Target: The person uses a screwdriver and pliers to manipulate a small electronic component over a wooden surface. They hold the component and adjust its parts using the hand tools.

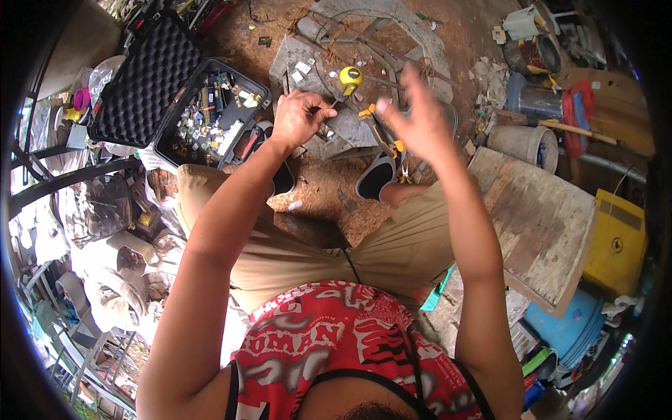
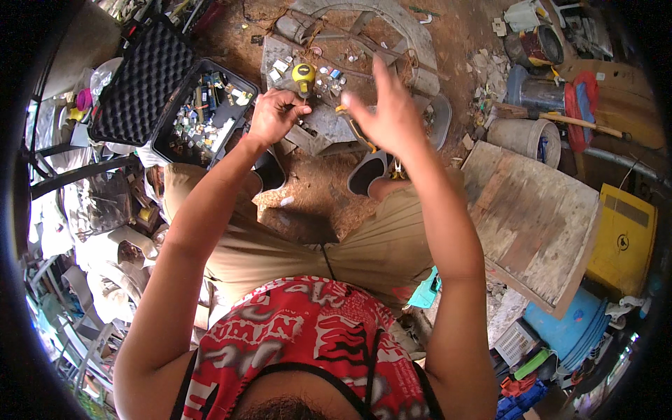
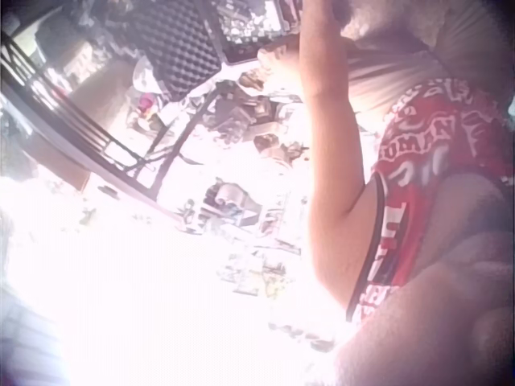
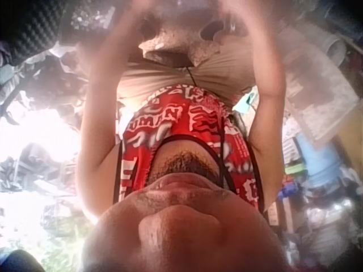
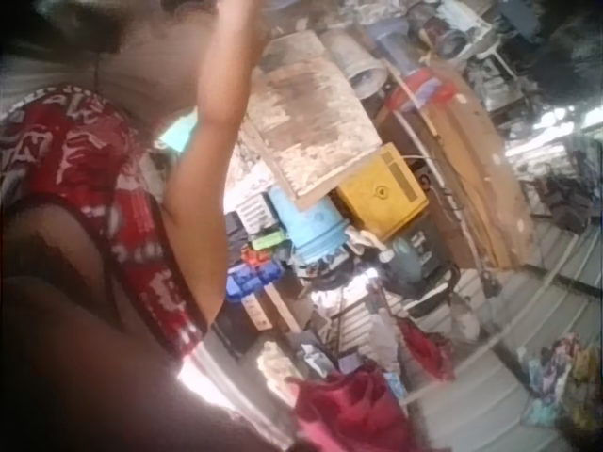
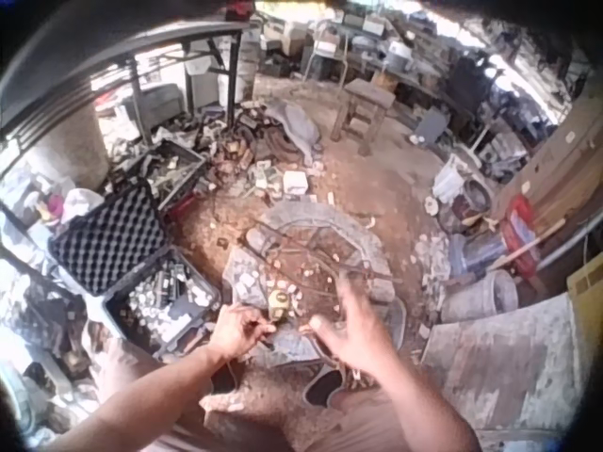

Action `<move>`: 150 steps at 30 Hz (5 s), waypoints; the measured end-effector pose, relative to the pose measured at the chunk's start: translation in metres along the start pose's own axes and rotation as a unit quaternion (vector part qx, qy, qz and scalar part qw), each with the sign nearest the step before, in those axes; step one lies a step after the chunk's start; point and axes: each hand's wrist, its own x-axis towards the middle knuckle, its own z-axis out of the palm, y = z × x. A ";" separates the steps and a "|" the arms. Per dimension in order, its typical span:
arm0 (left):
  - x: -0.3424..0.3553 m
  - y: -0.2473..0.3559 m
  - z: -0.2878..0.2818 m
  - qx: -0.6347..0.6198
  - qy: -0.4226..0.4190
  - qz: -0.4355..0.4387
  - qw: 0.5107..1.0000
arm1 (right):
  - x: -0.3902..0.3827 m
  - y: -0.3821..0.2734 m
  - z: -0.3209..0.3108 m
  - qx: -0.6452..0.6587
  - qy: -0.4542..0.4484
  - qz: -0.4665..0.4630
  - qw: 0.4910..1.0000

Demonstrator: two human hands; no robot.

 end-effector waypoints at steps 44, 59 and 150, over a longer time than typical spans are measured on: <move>0.000 -0.001 -0.001 0.037 -0.021 -0.021 0.999 | -0.020 -0.077 -0.083 0.061 0.215 -0.198 0.954; 0.009 0.033 -0.026 0.039 0.025 0.051 0.998 | -0.041 0.022 0.080 -0.039 -0.018 -0.004 0.999; 0.010 0.070 -0.037 -0.690 -0.030 -0.158 0.705 | -0.079 -0.052 -0.020 -0.008 0.114 -0.060 0.992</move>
